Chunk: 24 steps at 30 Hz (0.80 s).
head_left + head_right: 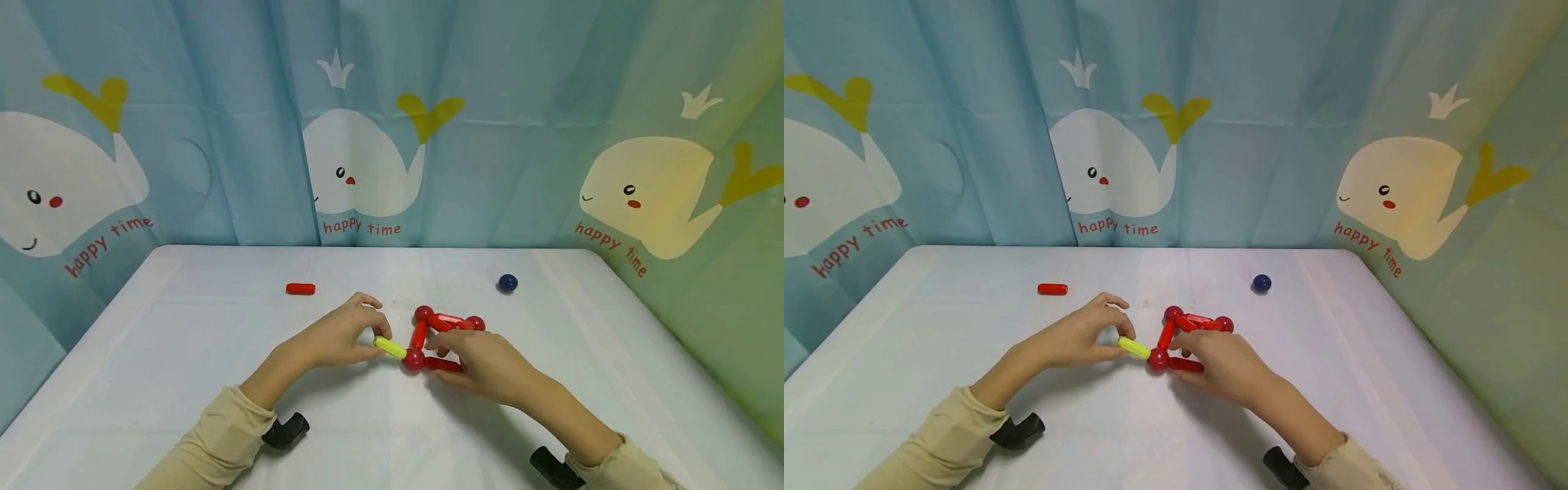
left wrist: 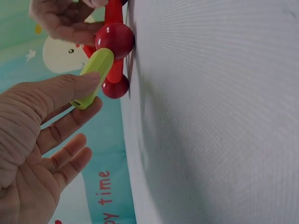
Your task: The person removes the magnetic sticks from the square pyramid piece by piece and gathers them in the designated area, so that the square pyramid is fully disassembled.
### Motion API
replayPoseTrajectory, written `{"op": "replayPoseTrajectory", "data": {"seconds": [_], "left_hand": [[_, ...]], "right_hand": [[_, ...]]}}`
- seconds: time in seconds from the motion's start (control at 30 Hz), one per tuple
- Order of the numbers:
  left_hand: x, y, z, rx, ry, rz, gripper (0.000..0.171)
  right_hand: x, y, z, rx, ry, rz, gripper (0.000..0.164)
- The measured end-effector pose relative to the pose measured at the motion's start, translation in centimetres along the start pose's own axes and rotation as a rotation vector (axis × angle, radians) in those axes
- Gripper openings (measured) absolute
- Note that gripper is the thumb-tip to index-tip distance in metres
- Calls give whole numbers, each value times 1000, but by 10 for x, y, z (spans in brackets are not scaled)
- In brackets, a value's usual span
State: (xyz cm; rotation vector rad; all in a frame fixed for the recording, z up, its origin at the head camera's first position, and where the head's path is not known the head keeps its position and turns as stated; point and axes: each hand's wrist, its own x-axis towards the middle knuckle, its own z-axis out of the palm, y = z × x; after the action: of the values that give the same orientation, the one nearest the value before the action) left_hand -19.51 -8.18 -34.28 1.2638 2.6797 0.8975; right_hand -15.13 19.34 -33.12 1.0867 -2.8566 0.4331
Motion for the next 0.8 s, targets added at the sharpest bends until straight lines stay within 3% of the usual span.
{"op": "replayPoseTrajectory", "data": {"seconds": [0.27,0.47,0.8], "left_hand": [[1,1,0,8,1,14,14],[0,0,0,21,1,5,14],[-2,0,-4,92,2,57,14]], "right_hand": [[19,-9,10,-19,3,-16,26],[24,-11,11,30,-7,21,25],[28,-13,12,64,-33,51,24]]}}
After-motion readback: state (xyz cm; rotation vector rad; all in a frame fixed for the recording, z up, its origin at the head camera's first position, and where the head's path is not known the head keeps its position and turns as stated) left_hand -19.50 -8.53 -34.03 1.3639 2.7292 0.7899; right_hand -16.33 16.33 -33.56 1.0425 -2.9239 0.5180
